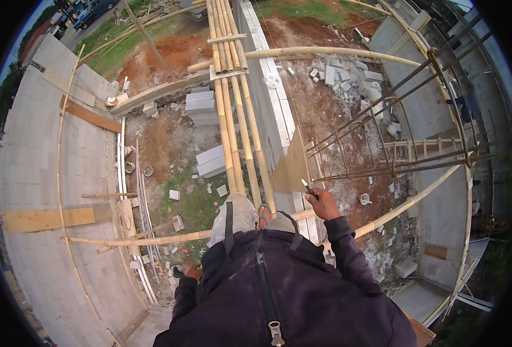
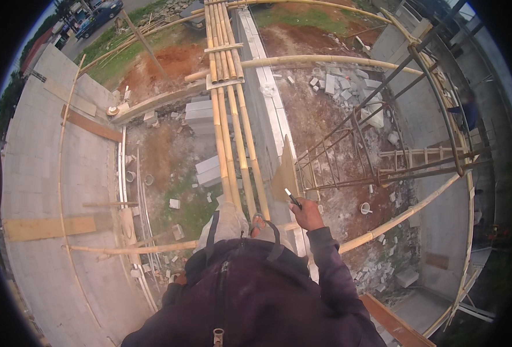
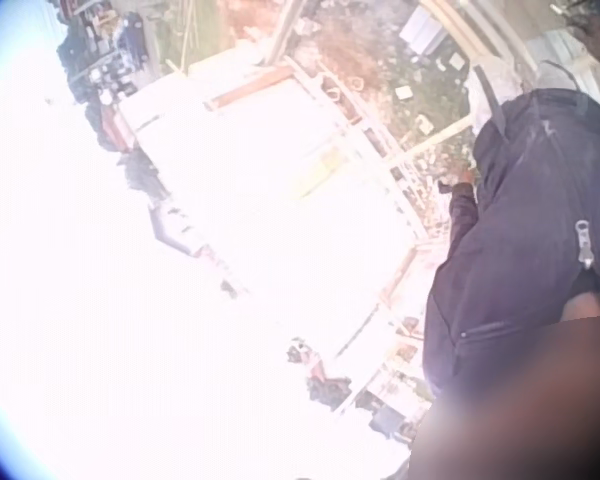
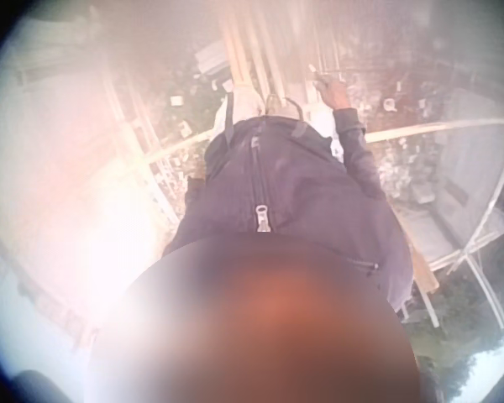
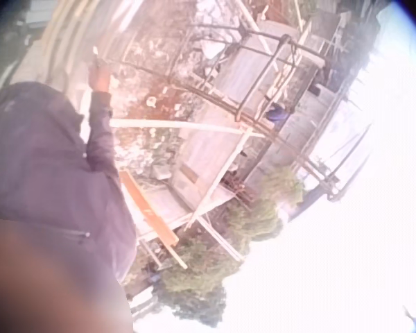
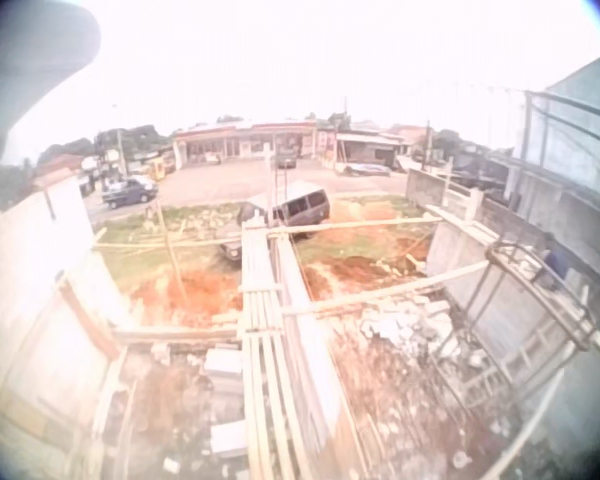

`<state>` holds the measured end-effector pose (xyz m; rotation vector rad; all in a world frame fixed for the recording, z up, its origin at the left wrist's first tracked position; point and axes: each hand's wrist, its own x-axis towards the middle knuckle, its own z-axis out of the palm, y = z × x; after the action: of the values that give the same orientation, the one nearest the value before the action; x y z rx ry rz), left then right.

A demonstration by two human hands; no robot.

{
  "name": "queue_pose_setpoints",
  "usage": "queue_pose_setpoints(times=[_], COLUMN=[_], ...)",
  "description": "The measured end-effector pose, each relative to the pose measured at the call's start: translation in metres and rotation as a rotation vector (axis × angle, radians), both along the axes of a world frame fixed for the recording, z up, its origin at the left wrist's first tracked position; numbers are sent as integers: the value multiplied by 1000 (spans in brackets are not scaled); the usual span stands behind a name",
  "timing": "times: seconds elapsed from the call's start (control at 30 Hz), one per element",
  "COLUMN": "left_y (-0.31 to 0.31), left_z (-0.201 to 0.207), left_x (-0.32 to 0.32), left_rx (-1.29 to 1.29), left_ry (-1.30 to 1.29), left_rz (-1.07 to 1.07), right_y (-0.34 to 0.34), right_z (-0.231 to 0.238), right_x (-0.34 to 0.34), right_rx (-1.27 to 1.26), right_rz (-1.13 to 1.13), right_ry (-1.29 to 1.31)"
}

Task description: The person measures a vertical metal beam with a tape measure and marks measurement points with a marker. They then use a string line to align and mark additional points on the beam.

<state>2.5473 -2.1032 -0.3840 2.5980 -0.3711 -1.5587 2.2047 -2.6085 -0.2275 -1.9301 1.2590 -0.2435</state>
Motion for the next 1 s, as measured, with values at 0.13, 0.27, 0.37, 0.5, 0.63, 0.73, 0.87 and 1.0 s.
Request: queue_pose_setpoints(times=[0.13, 0.27, 0.37, 0.5, 0.63, 0.73, 0.87, 1.0], left_y=[-37, -127, -237, -429, -644, -790, -930, -983], left_z=[-15, -48, -72, -62, 3, 47, 36, -27], left_x=[25, 94, 182, 327, 462, 538, 609, 645], left_rx=[38, 53, 30, -132, -313, -371, -447, -342], left_ry=[65, 84, 70, -1, -140, -167, -140, -52], left_rz=[46, 24, -49, -167, -5, -37, -83, -19], right_y=[-97, -201, -267, -350, -431, -500, -600, -728], right_z=[12, -17, -44, -62, -72, -83, -112, -134], right_x=[73, 146, 196, 251, 297, 326, 366, 443], right_rx=[121, 25, 44, 222, 244, 232, 297, 149], right_rz=[-99, -109, -137, -142, -179, -103, -223, -262], right_ry=[-53, -55, 56, 178, 153, 222, 272, 192])
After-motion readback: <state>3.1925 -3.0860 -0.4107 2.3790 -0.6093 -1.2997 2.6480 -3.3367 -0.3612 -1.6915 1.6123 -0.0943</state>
